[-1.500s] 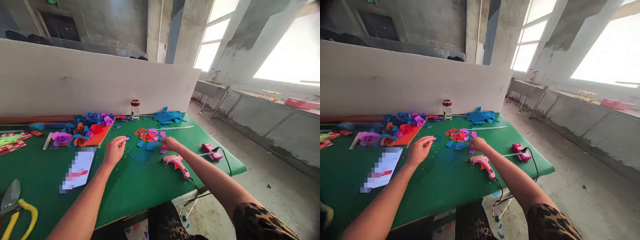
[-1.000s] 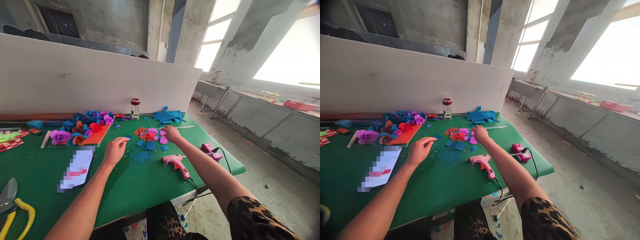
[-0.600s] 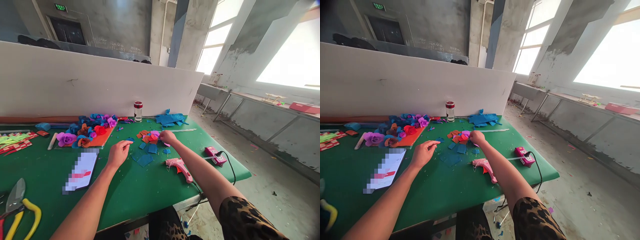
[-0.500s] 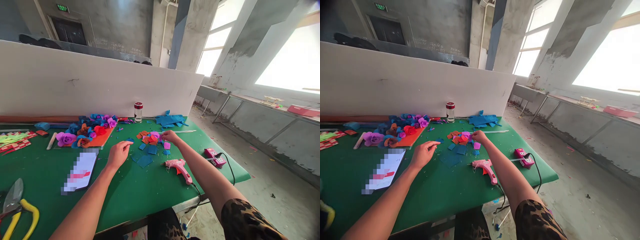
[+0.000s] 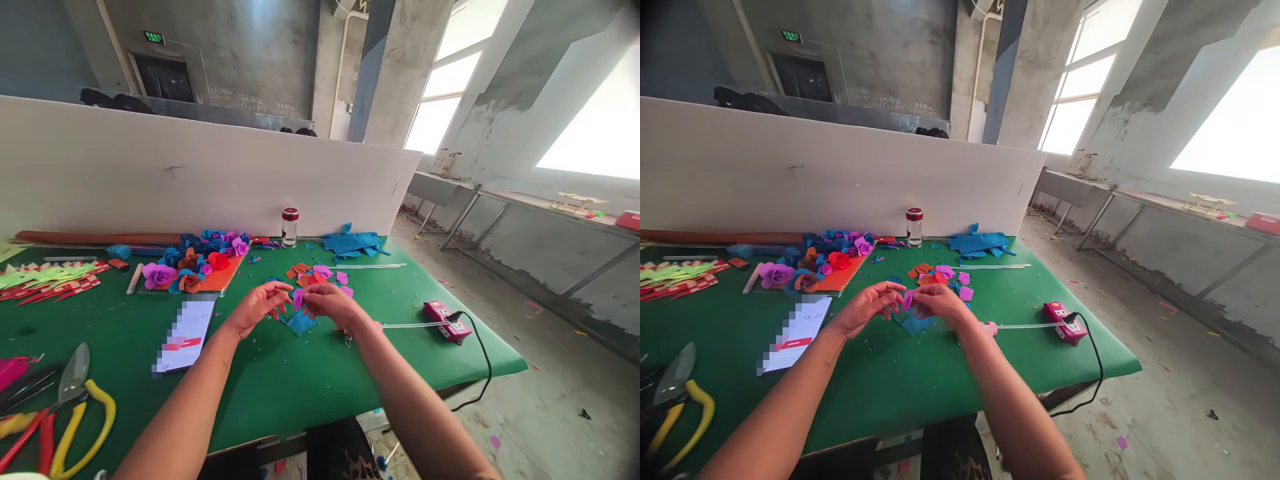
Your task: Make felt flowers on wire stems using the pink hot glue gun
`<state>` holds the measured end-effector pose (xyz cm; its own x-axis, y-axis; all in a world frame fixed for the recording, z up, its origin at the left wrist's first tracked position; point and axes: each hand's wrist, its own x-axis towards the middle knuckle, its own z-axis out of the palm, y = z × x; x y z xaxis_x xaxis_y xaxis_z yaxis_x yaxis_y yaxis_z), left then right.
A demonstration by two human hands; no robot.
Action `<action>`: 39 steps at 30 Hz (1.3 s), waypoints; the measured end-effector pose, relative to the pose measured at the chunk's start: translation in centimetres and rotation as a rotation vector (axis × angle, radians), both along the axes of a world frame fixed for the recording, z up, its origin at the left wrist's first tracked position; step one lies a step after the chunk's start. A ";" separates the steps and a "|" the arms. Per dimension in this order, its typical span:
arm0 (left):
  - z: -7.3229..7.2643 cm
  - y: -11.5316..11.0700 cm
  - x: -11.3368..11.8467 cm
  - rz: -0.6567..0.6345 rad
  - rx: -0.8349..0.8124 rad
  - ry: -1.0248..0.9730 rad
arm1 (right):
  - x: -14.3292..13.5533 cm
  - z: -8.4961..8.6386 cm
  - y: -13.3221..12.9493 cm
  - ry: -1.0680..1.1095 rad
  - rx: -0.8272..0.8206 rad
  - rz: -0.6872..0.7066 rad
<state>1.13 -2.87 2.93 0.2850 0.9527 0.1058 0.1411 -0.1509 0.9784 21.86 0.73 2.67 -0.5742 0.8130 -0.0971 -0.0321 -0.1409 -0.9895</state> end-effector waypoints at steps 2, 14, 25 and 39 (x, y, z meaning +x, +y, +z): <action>0.6 -0.5 -0.3 -0.102 -0.049 0.046 | -2.1 -1.2 -2.5 0.080 -0.056 0.007; -0.5 0.2 -1.5 0.006 -0.149 0.154 | -4.2 -5.6 -3.8 0.392 -0.293 -0.122; -0.4 -0.2 -0.8 -0.025 -0.201 0.136 | -4.5 -5.3 -4.4 0.207 -0.144 -0.220; -0.7 -0.2 -0.5 -0.059 -0.114 0.172 | -4.6 -5.7 -4.7 0.194 -0.070 -0.262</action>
